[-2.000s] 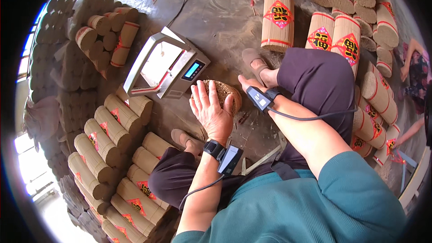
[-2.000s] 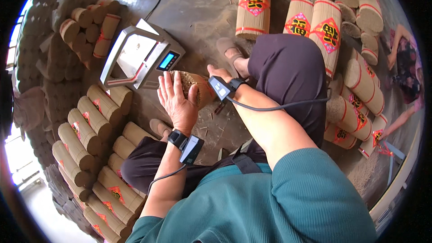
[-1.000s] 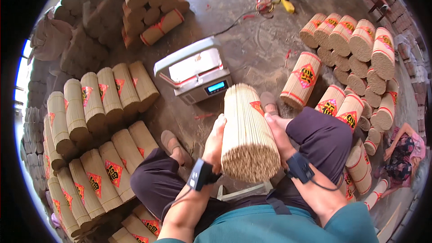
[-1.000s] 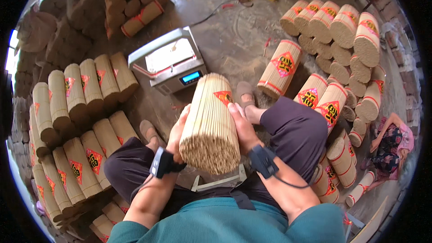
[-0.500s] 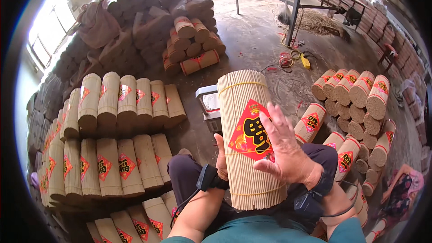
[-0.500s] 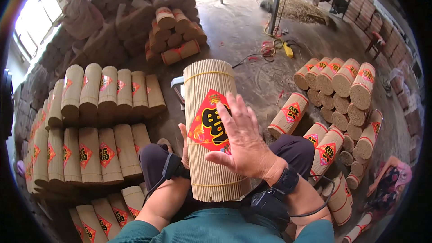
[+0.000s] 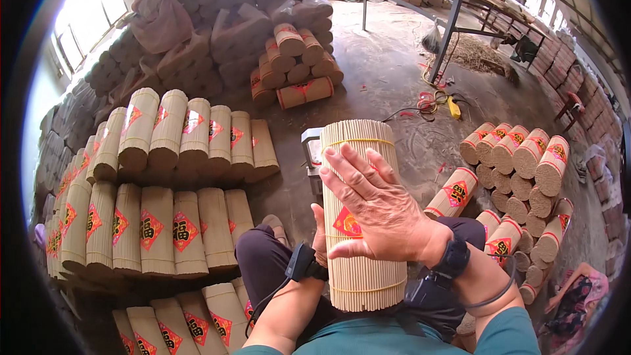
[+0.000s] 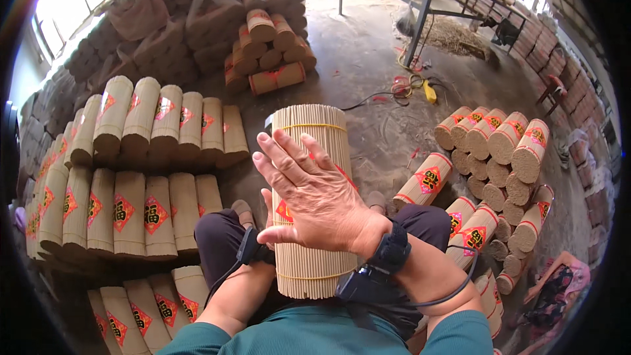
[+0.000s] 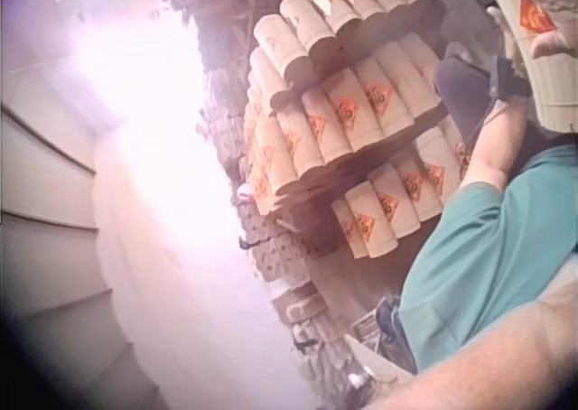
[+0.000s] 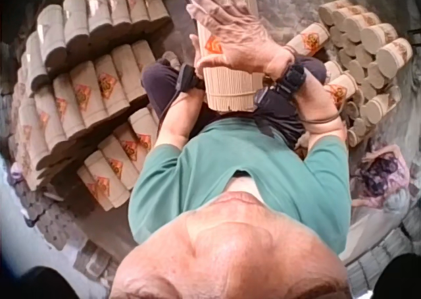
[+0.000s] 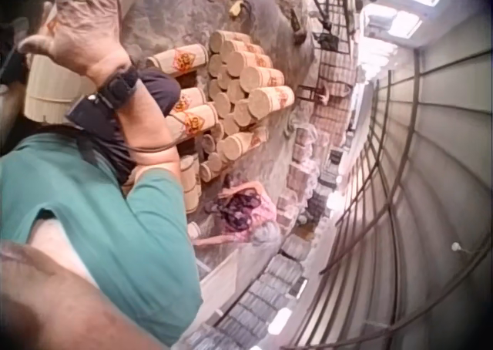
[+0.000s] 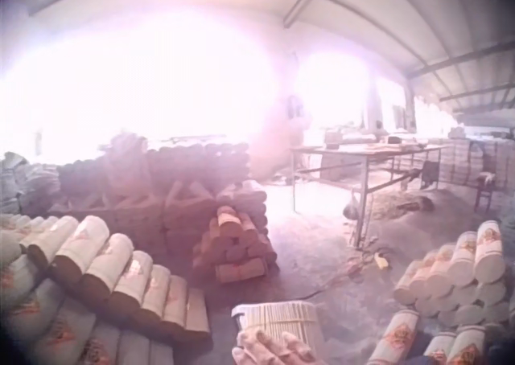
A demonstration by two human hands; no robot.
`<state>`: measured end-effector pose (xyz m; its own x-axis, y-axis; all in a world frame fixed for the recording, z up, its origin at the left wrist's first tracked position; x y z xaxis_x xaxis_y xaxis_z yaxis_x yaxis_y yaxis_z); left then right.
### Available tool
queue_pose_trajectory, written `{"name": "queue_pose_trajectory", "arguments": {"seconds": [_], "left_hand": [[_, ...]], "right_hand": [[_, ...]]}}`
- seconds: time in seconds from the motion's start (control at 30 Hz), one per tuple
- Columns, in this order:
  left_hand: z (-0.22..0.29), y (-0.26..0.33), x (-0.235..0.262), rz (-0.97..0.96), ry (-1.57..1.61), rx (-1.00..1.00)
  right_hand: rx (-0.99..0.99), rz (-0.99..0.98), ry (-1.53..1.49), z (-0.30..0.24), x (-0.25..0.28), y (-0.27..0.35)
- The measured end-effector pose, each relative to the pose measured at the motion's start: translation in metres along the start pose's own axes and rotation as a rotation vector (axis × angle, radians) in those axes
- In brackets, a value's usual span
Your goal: Packaging and heat-sealing bundles of wooden sticks with stickers and rubber bands in a factory setting.
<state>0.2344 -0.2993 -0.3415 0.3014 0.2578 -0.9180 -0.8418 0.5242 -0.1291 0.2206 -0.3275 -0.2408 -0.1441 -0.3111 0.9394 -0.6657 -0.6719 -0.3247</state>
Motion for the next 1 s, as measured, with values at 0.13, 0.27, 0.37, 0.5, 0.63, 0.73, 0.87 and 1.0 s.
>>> {"name": "queue_pose_trajectory", "arguments": {"seconds": [0.13,0.27,0.37,0.5,0.63,0.73,0.87,1.0], "left_hand": [[0.009,0.004,0.003,0.019,0.013,-0.063],[0.029,0.000,-0.023,0.088,0.072,-0.400],[0.010,0.012,0.035,0.040,0.096,0.049],[0.003,0.010,0.053,-0.067,0.245,0.099],[0.000,0.008,0.085,-0.158,0.401,0.084],[-0.004,0.010,0.100,-0.222,0.423,0.163],[-0.007,0.013,0.109,-0.163,0.324,0.254],[-0.006,0.016,0.130,0.127,-0.081,0.476]], "right_hand": [[0.021,-0.149,0.018,0.008,-0.032,-0.003],[0.015,0.030,0.045,-0.008,0.007,-0.011],[-0.010,-0.036,0.012,0.009,-0.016,0.004],[-0.058,0.006,-0.049,0.013,-0.009,0.013],[-0.124,-0.039,-0.192,0.036,-0.057,0.031],[-0.325,0.350,-0.782,0.077,-0.066,0.051],[-0.800,0.378,-1.810,0.101,-0.161,0.080],[-0.647,0.282,-2.359,0.092,-0.191,0.089]]}}
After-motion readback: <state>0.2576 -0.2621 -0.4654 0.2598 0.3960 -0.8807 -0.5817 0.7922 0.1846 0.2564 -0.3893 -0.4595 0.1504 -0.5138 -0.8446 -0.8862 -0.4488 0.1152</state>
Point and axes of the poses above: each hand's wrist, its own y-axis away from the middle knuckle, its own x-axis out of the back of the hand, z = x × y, the point moved 8 cm from there along -y, towards the middle knuckle, and after that the axes turned 6 degrees about x, right-handed, at the moved point
